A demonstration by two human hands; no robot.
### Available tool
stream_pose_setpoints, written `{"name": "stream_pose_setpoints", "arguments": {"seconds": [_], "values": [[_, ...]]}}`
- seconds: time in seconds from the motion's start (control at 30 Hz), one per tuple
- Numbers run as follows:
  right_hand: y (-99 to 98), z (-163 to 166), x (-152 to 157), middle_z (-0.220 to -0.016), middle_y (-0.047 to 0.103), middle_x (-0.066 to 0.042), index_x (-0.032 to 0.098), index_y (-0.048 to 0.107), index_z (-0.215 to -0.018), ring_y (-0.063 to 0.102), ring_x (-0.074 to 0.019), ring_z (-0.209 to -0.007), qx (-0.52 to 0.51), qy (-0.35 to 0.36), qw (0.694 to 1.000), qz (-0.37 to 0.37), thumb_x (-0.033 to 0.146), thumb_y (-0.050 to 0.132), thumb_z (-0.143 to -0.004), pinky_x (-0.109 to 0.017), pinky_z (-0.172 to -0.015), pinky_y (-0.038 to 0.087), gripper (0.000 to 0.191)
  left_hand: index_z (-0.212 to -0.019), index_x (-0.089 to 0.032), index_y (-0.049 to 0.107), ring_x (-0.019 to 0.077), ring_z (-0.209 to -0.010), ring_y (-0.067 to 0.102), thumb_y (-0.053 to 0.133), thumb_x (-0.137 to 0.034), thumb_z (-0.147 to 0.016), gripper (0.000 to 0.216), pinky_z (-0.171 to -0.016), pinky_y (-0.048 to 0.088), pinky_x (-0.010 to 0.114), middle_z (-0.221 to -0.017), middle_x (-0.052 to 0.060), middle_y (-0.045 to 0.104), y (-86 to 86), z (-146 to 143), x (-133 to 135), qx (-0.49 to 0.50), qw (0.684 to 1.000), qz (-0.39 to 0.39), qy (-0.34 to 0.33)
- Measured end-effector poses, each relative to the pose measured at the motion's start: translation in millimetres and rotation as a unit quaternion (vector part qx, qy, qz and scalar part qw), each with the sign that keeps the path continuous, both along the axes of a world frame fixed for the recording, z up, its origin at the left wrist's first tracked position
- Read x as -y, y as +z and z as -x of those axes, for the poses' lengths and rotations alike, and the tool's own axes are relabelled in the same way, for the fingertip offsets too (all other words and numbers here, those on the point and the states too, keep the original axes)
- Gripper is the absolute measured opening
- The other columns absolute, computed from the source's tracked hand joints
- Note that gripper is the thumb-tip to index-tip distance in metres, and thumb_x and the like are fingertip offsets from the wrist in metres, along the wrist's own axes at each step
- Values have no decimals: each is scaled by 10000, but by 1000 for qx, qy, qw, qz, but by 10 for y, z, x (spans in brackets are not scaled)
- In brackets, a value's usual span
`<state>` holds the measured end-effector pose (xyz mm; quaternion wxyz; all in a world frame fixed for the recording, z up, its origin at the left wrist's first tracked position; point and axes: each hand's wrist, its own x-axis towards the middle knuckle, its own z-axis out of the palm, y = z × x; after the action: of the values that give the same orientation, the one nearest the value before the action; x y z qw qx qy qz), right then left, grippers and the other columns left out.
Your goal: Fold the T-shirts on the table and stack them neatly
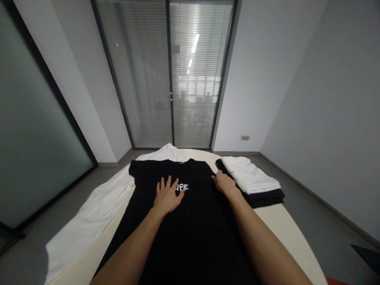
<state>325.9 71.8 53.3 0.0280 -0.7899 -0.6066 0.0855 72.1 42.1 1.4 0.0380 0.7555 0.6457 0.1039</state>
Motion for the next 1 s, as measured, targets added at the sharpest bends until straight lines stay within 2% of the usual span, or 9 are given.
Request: {"name": "stream_pose_setpoints", "arguments": {"seconds": [0.17,0.37,0.5,0.6,0.67,0.73,0.83,0.9,1.0], "values": [[73,-95,-17,-1258,654,-271,18,567,-1316,649,-328,-1176,-18,19,998,49,448,471,-1010,-377,-940,500,537,-1543,-303,391,435,-1508,172,354,-681,-937,715,-1201,172,571,-1650,94,265,-29,14,-10,2,1000,-1,1],[209,-225,22,-1119,728,-211,79,740,-1065,702,-297,-1062,-29,56,994,84,335,704,-882,-309,-839,520,316,-1526,-251,428,437,-1499,204,466,-625,-914,719,-1201,174,581,-1629,105,315,17,-4,16,8,999,-47,-14],[226,-272,76,-1000,748,-180,80,720,-1077,738,-250,-789,-55,61,991,104,380,668,-907,-292,-656,536,349,-1508,-222,448,312,-1454,356,490,-401,-946,592,-1212,241,460,-1579,95,410,148,-102,118,22,987,-101,-124],[187,-316,101,-1056,734,-174,91,668,-1185,714,-213,-636,-85,70,988,111,334,637,-920,-300,-581,537,361,-1532,-273,403,287,-1437,396,463,-430,-973,583,-1189,296,463,-1561,71,442,192,-165,199,27,976,-39,-211],[147,-352,106,-1119,718,-176,108,644,-1228,731,-227,-721,-83,82,989,92,229,631,-906,-303,-634,547,344,-1543,-322,375,325,-1484,312,450,-519,-976,605,-1192,274,525,-1601,54,381,201,-180,227,20,972,3,-236],[101,-381,113,-1177,700,-183,120,620,-1262,728,-261,-924,-69,91,991,64,151,608,-902,-310,-754,542,361,-1533,-341,390,349,-1509,244,434,-557,-980,596,-1194,248,565,-1630,45,323,225,-188,247,10,970,22,-242],[27,-390,148,-1233,673,-213,102,563,-1317,658,-289,-1144,-56,94,993,31,116,542,-937,-330,-891,498,381,-1494,-306,466,324,-1498,284,433,-456,-1003,514,-1209,227,543,-1606,54,372,320,-254,356,-1,959,11,-284],[-20,-375,189,-1238,666,-234,81,526,-1342,641,-290,-1177,-55,92,994,20,111,495,-960,-336,-909,483,384,-1492,-301,469,301,-1485,319,469,-409,-992,511,-1217,227,513,-1591,52,400,392,-355,530,5,933,3,-360],[-77,-345,250,-1231,668,-243,78,521,-1329,649,-286,-1166,-55,83,995,7,111,471,-969,-335,-905,476,365,-1539,-330,383,353,-1505,256,584,-528,-918,682,-1203,244,553,-1640,54,290,430,-539,889,34,876,31,-481]]}}
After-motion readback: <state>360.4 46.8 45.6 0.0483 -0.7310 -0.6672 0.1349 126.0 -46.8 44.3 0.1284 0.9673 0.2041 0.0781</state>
